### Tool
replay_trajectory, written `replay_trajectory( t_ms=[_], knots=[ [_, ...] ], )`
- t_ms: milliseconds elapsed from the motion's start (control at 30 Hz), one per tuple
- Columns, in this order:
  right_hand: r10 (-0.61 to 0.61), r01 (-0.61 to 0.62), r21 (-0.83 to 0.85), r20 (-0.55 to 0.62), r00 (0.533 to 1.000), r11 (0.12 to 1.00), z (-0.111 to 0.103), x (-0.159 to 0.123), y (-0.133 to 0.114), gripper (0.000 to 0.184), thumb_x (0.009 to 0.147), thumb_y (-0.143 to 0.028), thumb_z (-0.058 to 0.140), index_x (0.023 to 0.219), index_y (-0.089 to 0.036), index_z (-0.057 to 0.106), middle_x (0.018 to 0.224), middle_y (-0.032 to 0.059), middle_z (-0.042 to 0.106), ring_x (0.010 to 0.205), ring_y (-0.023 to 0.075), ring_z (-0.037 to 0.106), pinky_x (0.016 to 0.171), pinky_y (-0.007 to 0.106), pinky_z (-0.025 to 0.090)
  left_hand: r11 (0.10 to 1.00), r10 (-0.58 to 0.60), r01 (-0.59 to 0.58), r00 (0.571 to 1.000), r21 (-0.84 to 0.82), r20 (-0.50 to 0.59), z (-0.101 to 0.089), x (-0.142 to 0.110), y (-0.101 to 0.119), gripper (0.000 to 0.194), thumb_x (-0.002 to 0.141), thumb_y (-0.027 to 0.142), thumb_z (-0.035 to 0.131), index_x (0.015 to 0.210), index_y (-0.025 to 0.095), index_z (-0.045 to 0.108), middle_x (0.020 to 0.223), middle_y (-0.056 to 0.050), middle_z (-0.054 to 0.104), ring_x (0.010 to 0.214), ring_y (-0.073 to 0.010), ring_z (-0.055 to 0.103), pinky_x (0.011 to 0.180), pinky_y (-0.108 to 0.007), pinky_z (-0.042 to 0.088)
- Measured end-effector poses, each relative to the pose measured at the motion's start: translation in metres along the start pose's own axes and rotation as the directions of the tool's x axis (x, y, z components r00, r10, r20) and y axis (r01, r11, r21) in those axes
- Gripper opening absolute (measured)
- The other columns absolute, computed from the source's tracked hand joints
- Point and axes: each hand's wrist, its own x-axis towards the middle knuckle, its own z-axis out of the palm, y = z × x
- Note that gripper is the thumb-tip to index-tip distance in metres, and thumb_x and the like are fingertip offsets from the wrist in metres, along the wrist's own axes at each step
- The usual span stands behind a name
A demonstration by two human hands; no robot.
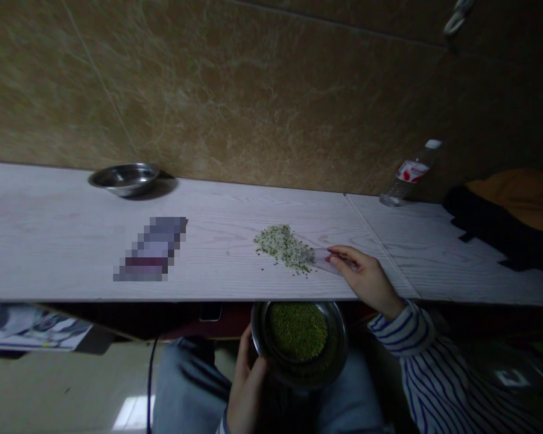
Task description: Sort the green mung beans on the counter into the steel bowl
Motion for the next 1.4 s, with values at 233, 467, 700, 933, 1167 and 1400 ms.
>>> replay_trajectory(
  t_ms=[233, 467, 700, 933, 1167, 1400],
  knots=[
    [0.037, -0.036, -0.029, 0.02, 0.999, 0.999, -0.002, -0.007, 0.005, 0.025, 0.083, -0.031, 0.059, 0.102, -0.02, 0.072, 0.1, 0.0066, 0.075, 0.092, 0.0218, 0.07, 0.081, 0.034, 0.056, 1.0, 0.014, -0.014, 1.0, -0.001, 0.02, 0.0, 0.0, 0.0, 0.057, 0.069, 0.031, 0.07, 0.125, 0.023, 0.058, 0.124, -0.007, 0.065, 0.125, -0.0295, 0.05, 0.105, -0.041, 0.037],
    [0.037, -0.037, 0.011, 0.017, 0.999, 0.999, -0.009, -0.013, -0.002, 0.024, 0.081, -0.031, 0.061, 0.099, -0.02, 0.072, 0.096, 0.0068, 0.076, 0.089, 0.022, 0.071, 0.083, 0.036, 0.056, 0.996, 0.073, -0.075, 0.996, 0.045, 0.053, 0.0, 0.001, -0.003, 0.05, 0.072, 0.027, 0.067, 0.121, 0.022, 0.06, 0.126, -0.007, 0.064, 0.127, -0.0274, 0.049, 0.105, -0.037, 0.035],
    [0.062, -0.062, -0.008, -0.022, 0.998, 0.998, -0.011, -0.014, 0.004, 0.024, 0.081, -0.032, 0.061, 0.098, -0.02, 0.073, 0.098, 0.0075, 0.076, 0.093, 0.023, 0.07, 0.084, 0.037, 0.056, 0.999, 0.043, -0.044, 0.996, 0.018, 0.072, 0.002, 0.0, -0.005, 0.057, 0.07, 0.028, 0.068, 0.125, 0.021, 0.057, 0.126, -0.008, 0.065, 0.125, -0.0288, 0.051, 0.105, -0.04, 0.036],
    [0.07, -0.072, 0.041, 0.054, 0.996, 0.997, -0.003, -0.022, -0.004, 0.024, 0.082, -0.03, 0.06, 0.1, -0.019, 0.072, 0.096, 0.007, 0.076, 0.089, 0.0213, 0.071, 0.083, 0.035, 0.057, 0.999, -0.045, 0.045, 0.991, 0.0, 0.124, -0.002, 0.004, -0.007, 0.064, 0.065, 0.026, 0.074, 0.126, 0.023, 0.057, 0.123, -0.008, 0.066, 0.124, -0.0297, 0.052, 0.105, -0.041, 0.037],
    [0.124, -0.125, 0.055, 0.02, 0.992, 0.991, -0.012, -0.028, 0.0, 0.027, 0.082, -0.033, 0.062, 0.102, -0.019, 0.072, 0.097, 0.0084, 0.075, 0.091, 0.0231, 0.07, 0.083, 0.036, 0.056, 1.0, 0.003, -0.003, 0.999, -0.004, 0.05, 0.005, -0.003, -0.002, 0.055, 0.069, 0.027, 0.071, 0.122, 0.022, 0.059, 0.12, -0.007, 0.067, 0.121, -0.0283, 0.054, 0.106, -0.04, 0.035],
    [0.156, -0.156, 0.021, -0.007, 0.988, 0.987, -0.02, -0.037, 0.007, 0.028, 0.081, -0.036, 0.062, 0.1, -0.018, 0.073, 0.091, 0.0094, 0.076, 0.087, 0.0242, 0.071, 0.08, 0.037, 0.057, 0.999, -0.005, 0.002, 0.994, 0.032, 0.109, 0.0, 0.002, -0.004, 0.056, 0.067, 0.031, 0.074, 0.12, 0.022, 0.06, 0.122, -0.007, 0.066, 0.122, -0.0276, 0.053, 0.106, -0.039, 0.036]
  ],
)
